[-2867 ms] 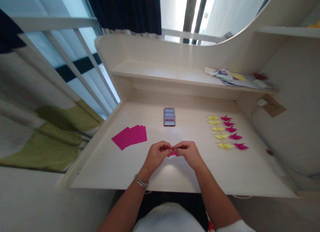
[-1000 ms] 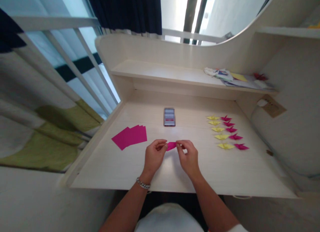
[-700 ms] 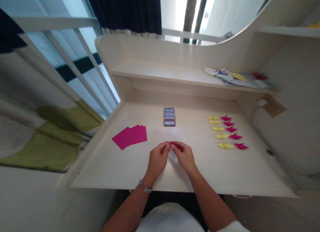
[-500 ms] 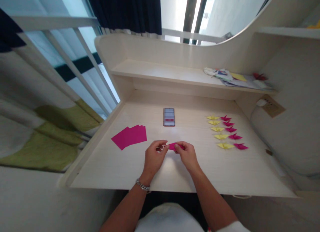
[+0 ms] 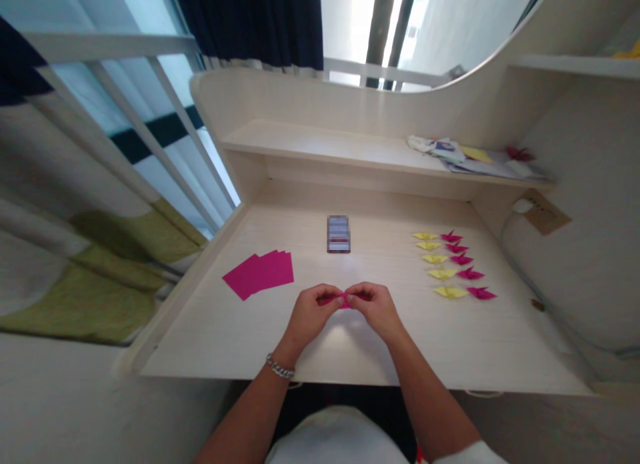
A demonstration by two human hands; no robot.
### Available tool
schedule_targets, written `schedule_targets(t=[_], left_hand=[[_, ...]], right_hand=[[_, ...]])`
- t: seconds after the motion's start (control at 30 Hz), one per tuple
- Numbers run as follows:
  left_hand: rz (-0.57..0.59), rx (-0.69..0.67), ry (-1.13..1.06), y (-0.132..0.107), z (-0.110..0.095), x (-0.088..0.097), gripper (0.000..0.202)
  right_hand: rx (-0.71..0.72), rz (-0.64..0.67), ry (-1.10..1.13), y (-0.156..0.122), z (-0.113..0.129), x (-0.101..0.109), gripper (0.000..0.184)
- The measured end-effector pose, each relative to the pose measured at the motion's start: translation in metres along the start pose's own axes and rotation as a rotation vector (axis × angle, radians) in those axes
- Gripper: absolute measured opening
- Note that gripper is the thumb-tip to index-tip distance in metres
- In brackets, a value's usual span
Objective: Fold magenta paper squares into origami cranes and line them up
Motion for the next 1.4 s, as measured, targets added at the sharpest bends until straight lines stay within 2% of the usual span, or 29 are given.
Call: schedule_targets(t=[0.23,0.47,0.73,1.17,1.4], left_hand=[[0.065,0.03,-0.079,-0.001,-0.001,-0.004,0.011],[0.014,0.029,-0.077,-0.002,-0.007,0.0,0.01],[0.02,-0.057,0.017,-0.004,-0.014,0.001,0.007],[0.048,-0.045,-0.02,-0.007,-0.021,0.003,0.014],[0.016,-0.032,-0.058,-0.005,-0.014,0.004,0.015]], right_hand=[[-0.027,0.095,0.037,-0.002,0.005,-0.007,0.012],[-0.028,0.036,0.117,-0.007,0.007,-0.007,0.008],[-0.083,0.086,0.143,-0.006,0.004,-0.006,0.016],[0.009,0.101,-0.01,-0.009,0.012,-0.005,0.013],[0.077,0.078,-0.062,-0.013,0.021,-0.006,0.011]])
Point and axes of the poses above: each hand's wrist, its own y-axis towards the middle knuckle, its own x-axis out of the back of the hand, z = x × y, the point moved 9 cm from there along y, towards the middle knuckle, and after that the axes turned 12 degrees about y, right-handed, at the moved point
